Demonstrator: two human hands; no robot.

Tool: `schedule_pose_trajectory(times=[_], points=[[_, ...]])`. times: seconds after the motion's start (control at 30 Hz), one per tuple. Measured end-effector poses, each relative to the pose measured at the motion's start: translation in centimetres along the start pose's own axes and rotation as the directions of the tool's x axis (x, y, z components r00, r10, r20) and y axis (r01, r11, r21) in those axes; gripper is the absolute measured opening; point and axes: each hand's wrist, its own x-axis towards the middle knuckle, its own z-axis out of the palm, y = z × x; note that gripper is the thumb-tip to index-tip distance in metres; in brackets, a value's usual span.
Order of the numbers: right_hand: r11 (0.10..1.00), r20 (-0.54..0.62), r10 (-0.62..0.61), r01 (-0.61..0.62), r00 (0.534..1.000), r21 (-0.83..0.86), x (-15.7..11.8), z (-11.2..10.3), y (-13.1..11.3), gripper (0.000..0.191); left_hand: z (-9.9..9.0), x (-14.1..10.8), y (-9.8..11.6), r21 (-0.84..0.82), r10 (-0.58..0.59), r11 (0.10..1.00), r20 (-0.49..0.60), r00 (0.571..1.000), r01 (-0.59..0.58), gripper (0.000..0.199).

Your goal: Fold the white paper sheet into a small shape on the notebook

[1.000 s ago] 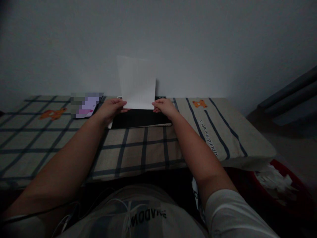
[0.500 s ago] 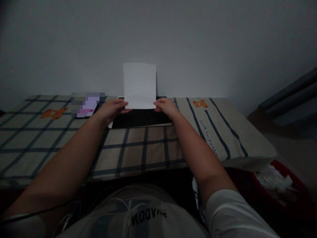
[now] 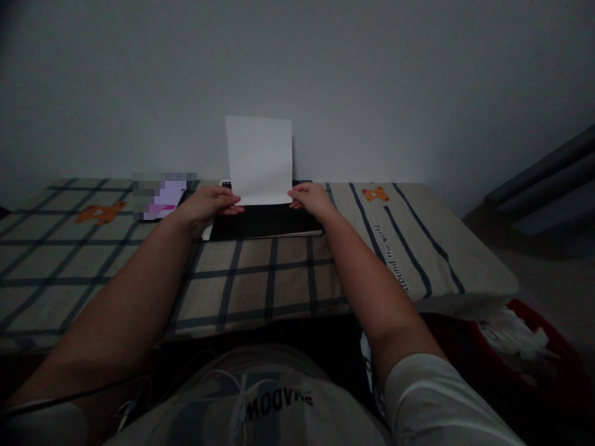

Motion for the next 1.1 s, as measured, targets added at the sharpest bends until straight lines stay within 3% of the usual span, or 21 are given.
schedule_pose_trajectory(times=[0.27, 0.67, 0.9, 1.1], points=[[1.0, 0.01, -0.008, 0.008, 1.0, -0.017, -0.2, -0.1, -0.2, 0.022, -0.2, 0.1, -0.1, 0.066, 0.091, 0.993, 0.044, 0.995, -0.093, 0.014], [0.999, 0.033, 0.023, -0.024, 0.999, 0.024, -0.7, -0.2, -0.9, 0.024, -0.4, -0.1, 0.4, 0.049, 0.06, 0.997, 0.051, 0.997, -0.062, 0.013], [0.999, 0.053, 0.013, -0.015, 0.999, 0.029, -0.4, -0.1, -0.3, 0.024, -0.2, -0.2, -0.3, -0.001, 0.219, 0.976, -0.028, 0.975, -0.219, 0.01], [0.999, 0.097, 0.023, -0.026, 0.995, 0.028, -0.1, 0.1, 0.5, 0.023, 0.0, 0.2, -0.4, 0.009, 0.209, 0.978, -0.116, 0.971, -0.209, 0.008]])
